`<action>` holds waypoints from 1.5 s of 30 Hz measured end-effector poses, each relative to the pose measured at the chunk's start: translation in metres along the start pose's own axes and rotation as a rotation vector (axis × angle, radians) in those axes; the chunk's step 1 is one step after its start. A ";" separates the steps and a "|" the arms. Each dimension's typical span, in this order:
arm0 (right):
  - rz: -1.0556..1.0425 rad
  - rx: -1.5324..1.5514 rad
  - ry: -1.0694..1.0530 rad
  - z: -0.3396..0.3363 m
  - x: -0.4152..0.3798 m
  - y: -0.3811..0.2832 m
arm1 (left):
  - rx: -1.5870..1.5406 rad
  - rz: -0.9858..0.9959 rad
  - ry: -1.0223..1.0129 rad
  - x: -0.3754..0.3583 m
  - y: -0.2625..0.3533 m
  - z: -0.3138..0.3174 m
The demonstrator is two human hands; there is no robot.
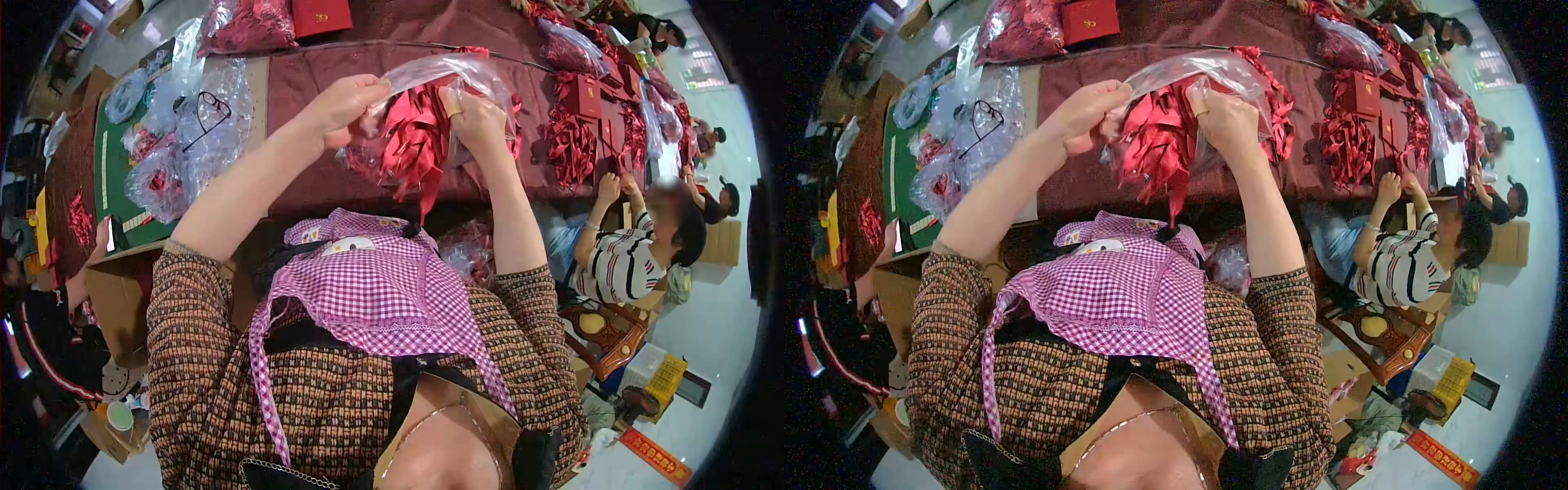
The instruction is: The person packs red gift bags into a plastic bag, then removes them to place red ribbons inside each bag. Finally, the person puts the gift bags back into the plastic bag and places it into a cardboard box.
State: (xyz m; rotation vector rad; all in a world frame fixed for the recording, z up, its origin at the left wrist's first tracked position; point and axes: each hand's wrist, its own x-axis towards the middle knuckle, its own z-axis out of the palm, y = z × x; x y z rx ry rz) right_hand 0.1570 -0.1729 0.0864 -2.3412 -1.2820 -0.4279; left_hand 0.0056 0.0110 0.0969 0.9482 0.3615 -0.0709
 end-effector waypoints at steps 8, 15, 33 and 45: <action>0.001 0.059 -0.028 -0.006 -0.009 -0.005 | 0.512 0.428 -0.015 -0.007 0.071 0.045; 0.104 0.248 -0.167 0.009 -0.005 0.037 | 0.459 0.363 0.082 0.039 0.095 0.043; -0.141 0.355 -0.041 0.001 -0.005 0.037 | 2.166 0.834 0.167 -0.035 0.006 0.022; -0.126 0.213 -0.154 0.003 0.012 0.017 | 2.132 0.996 -0.386 -0.050 -0.032 0.053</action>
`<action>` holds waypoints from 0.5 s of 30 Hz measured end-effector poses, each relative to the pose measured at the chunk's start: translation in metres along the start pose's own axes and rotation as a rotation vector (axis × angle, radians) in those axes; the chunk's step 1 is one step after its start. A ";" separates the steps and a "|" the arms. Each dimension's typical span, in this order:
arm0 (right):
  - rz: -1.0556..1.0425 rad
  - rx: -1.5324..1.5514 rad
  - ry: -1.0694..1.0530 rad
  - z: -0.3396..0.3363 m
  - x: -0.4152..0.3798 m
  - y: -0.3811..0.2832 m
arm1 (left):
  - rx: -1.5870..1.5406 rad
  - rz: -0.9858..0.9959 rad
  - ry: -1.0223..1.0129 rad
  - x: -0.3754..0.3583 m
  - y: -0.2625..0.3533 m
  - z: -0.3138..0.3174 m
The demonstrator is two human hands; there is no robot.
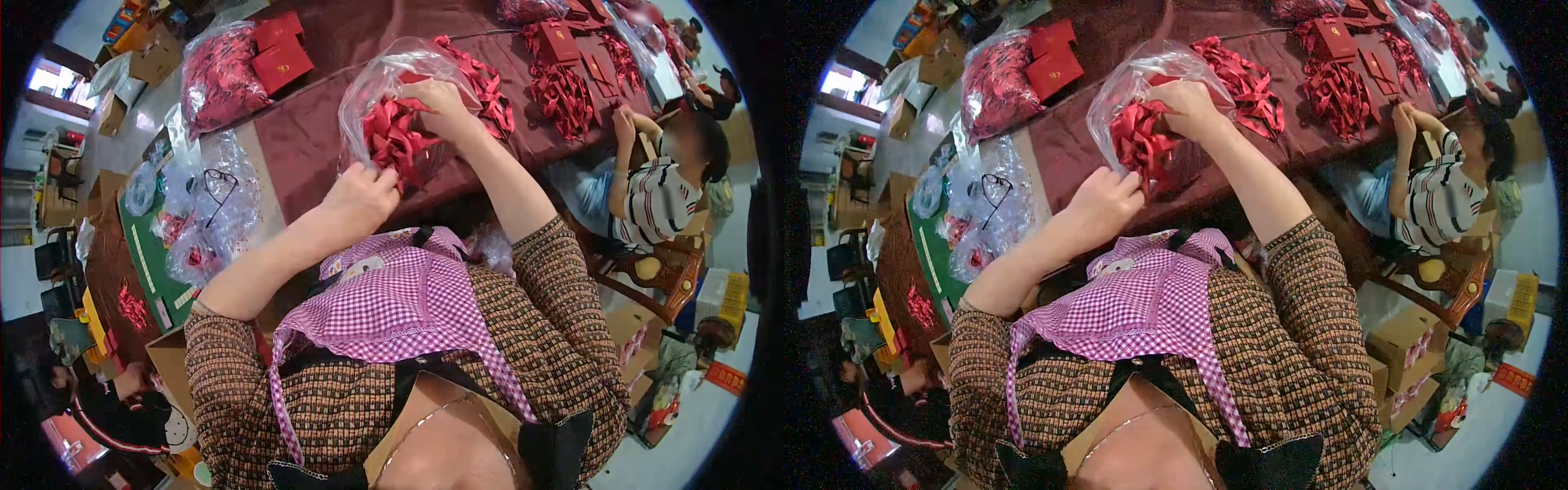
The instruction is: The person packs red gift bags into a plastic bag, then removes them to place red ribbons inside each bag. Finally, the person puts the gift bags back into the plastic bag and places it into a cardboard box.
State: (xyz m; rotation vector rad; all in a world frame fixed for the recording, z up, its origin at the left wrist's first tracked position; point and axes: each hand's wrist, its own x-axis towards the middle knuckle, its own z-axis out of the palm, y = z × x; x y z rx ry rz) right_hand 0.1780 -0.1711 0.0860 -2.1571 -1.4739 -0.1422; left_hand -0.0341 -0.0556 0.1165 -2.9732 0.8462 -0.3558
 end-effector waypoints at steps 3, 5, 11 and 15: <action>0.040 -0.019 -0.084 -0.006 0.001 -0.001 | -0.040 0.118 0.103 0.016 -0.007 -0.014; -0.059 0.017 0.008 -0.004 -0.002 0.001 | -0.087 0.177 0.220 0.028 -0.017 -0.036; 0.173 0.012 -0.008 0.003 0.000 -0.009 | -0.187 -0.145 0.476 0.045 -0.091 -0.064; 0.113 -0.050 -0.018 -0.007 -0.005 -0.012 | -0.516 -0.305 0.683 0.045 -0.117 -0.030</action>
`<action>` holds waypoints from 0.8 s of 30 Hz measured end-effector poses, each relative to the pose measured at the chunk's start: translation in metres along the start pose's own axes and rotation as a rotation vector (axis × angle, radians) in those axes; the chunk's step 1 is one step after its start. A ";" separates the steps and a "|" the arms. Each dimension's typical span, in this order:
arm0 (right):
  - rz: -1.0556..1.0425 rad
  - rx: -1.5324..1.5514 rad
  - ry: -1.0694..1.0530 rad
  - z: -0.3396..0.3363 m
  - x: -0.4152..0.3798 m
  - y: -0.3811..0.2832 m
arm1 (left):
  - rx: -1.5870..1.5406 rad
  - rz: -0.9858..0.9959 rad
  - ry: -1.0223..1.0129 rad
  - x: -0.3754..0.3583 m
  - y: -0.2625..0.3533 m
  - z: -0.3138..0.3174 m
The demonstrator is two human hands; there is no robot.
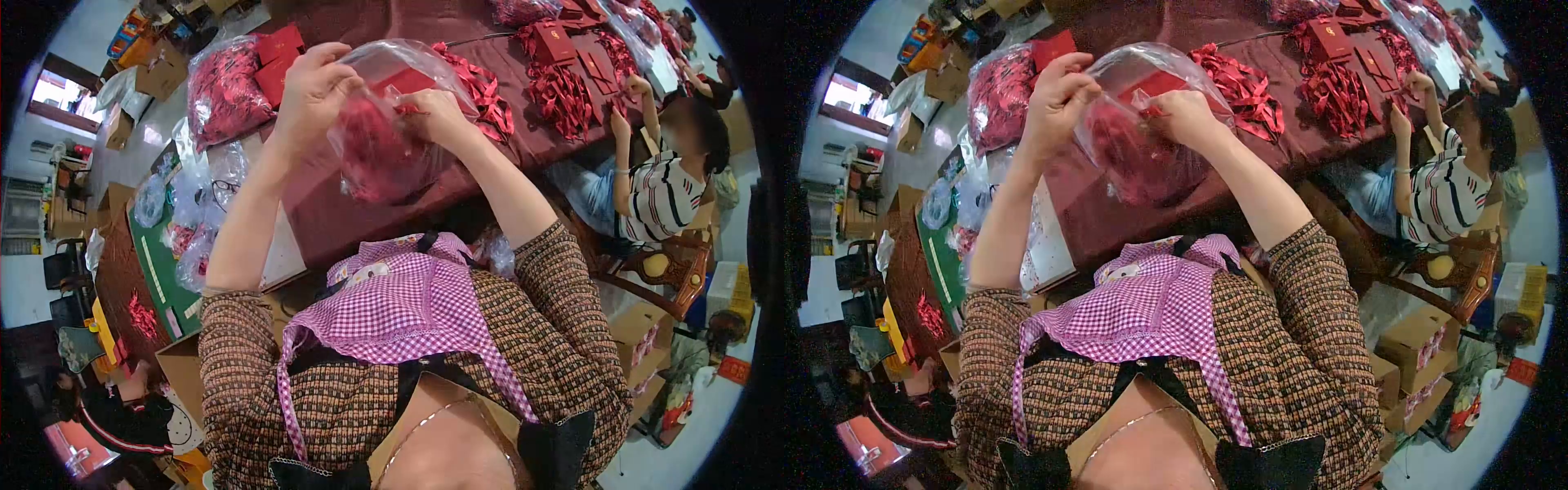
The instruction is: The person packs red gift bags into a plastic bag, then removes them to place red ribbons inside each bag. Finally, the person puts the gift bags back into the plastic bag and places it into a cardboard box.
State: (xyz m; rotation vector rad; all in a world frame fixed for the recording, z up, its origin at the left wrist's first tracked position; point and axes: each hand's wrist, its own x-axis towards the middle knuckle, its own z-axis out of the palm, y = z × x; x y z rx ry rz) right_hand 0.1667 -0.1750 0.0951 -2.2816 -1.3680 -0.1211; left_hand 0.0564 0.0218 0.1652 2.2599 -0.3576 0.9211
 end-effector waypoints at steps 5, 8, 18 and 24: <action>-0.050 0.047 0.032 0.008 -0.004 0.006 | -0.932 -0.568 -0.050 -0.017 -0.051 -0.021; -0.158 0.177 0.184 0.012 -0.009 0.011 | -0.801 -0.784 -0.308 -0.046 -0.105 -0.023; -0.153 0.007 0.097 0.012 -0.008 0.005 | -0.342 -0.251 -0.848 0.016 -0.077 -0.008; -0.156 0.248 0.184 0.007 -0.014 0.003 | -0.446 -0.137 -0.904 0.053 -0.071 0.042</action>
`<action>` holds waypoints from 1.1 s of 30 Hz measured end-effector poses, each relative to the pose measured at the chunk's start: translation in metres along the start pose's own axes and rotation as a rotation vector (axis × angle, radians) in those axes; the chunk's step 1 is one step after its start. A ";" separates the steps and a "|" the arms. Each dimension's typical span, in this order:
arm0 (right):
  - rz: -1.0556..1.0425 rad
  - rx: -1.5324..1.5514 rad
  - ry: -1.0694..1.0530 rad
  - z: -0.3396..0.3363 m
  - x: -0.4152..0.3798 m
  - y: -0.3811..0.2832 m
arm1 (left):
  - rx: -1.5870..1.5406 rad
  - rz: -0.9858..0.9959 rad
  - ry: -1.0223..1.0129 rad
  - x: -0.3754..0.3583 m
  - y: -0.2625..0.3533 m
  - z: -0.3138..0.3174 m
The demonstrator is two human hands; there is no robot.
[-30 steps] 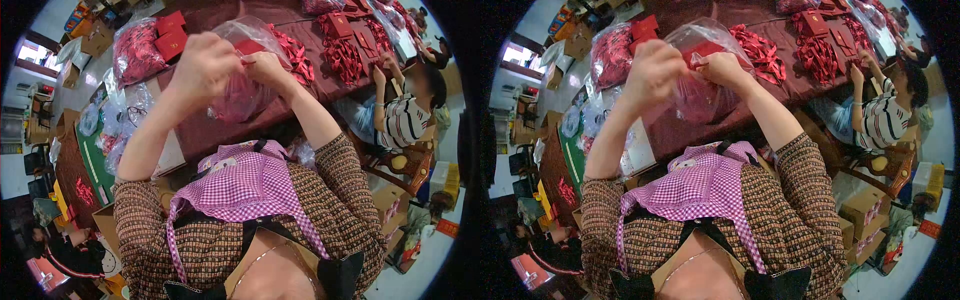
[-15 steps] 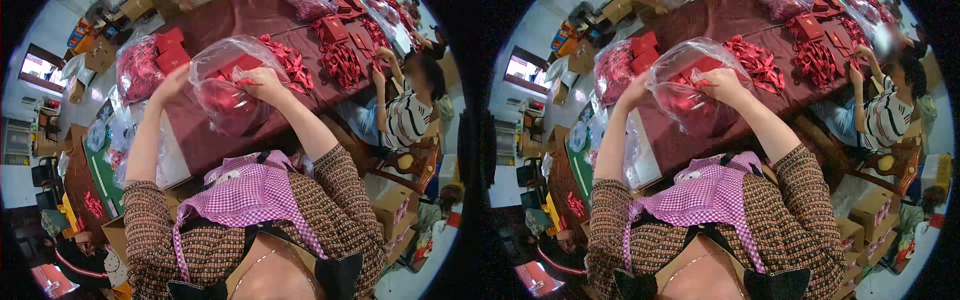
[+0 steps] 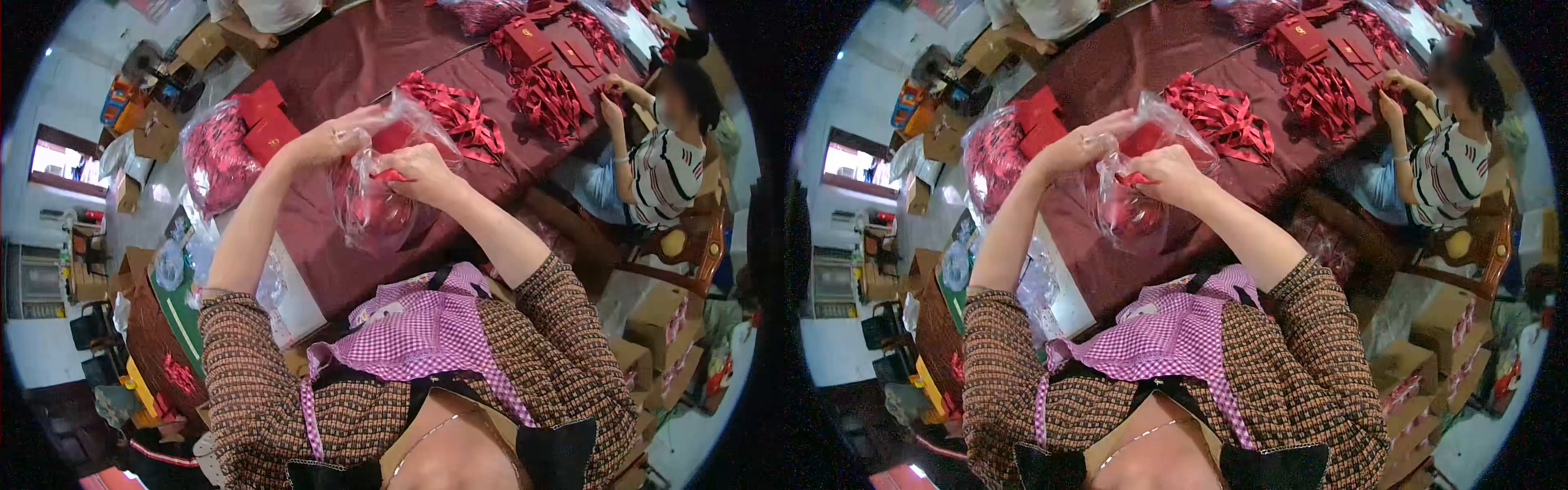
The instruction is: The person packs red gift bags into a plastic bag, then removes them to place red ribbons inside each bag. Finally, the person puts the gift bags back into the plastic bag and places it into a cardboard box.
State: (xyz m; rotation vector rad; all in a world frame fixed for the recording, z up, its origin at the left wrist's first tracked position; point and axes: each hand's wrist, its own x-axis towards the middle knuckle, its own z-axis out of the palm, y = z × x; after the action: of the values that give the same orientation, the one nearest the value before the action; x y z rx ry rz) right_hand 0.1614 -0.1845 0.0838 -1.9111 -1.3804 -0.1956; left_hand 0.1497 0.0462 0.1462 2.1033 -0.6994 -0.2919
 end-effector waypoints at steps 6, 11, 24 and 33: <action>-0.038 -0.039 0.058 -0.007 -0.004 0.009 | -0.604 -0.181 0.369 0.019 0.024 0.030; 0.011 0.094 0.394 0.003 -0.013 0.020 | -1.055 -0.074 0.810 0.019 -0.021 0.047; 0.283 0.829 0.359 -0.028 0.066 -0.004 | -0.530 -0.113 1.242 -0.048 0.076 0.064; 0.265 0.857 0.186 -0.013 0.100 -0.038 | -0.274 -0.068 1.382 -0.062 0.075 0.079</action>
State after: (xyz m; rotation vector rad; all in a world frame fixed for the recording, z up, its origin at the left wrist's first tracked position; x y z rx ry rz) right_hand 0.1727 -0.1134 0.1635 -1.2802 -0.8587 0.3026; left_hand 0.0365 -0.0053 0.1575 1.5492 0.2424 0.9192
